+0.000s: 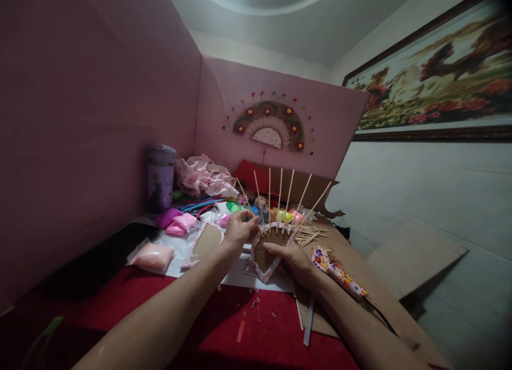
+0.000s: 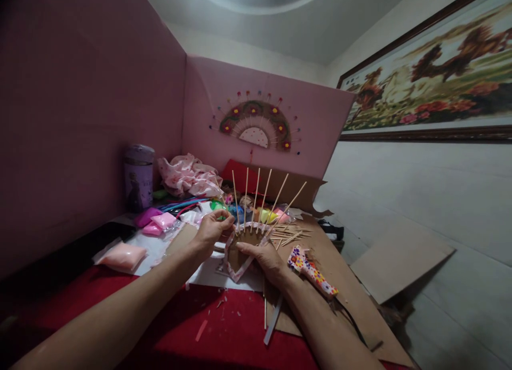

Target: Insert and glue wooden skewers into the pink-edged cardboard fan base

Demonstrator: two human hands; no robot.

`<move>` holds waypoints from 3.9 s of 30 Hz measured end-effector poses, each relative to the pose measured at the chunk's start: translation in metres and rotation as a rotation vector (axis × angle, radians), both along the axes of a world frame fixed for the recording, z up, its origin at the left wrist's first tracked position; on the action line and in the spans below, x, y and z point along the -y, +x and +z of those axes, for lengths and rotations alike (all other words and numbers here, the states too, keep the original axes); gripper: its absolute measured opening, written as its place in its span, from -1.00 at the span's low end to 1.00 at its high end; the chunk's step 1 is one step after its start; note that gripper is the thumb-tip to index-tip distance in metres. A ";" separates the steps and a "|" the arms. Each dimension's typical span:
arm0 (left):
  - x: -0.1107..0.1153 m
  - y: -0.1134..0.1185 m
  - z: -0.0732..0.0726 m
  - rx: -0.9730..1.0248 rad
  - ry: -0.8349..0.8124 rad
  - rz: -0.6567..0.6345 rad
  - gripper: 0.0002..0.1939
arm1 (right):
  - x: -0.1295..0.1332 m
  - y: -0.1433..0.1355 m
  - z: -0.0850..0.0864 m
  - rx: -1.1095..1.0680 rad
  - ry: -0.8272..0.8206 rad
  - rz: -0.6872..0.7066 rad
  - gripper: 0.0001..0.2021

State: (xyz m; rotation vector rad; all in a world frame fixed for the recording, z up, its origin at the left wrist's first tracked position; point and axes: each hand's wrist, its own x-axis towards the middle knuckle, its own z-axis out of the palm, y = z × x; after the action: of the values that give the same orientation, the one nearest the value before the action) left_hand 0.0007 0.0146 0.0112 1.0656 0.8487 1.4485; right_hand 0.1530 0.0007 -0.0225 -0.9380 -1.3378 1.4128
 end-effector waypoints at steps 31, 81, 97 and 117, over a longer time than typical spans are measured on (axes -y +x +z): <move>0.001 0.001 0.002 -0.002 -0.022 0.023 -0.65 | 0.002 -0.001 0.002 0.003 -0.011 0.003 -0.71; 0.008 0.015 -0.004 0.033 -0.106 -0.087 -0.92 | -0.003 -0.001 0.000 -0.147 0.042 -0.051 -0.69; 0.006 0.013 -0.006 0.031 -0.107 -0.054 -0.88 | 0.000 -0.003 0.003 -0.184 0.023 -0.041 -0.65; 0.007 0.014 -0.007 0.021 -0.083 -0.068 -0.88 | -0.005 0.000 -0.003 -0.126 0.041 -0.058 -0.70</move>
State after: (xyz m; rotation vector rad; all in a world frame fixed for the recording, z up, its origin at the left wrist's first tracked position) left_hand 0.0151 0.0076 0.0047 1.0059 0.8428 1.3539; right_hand 0.1526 0.0052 -0.0255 -0.8405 -1.2314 1.3726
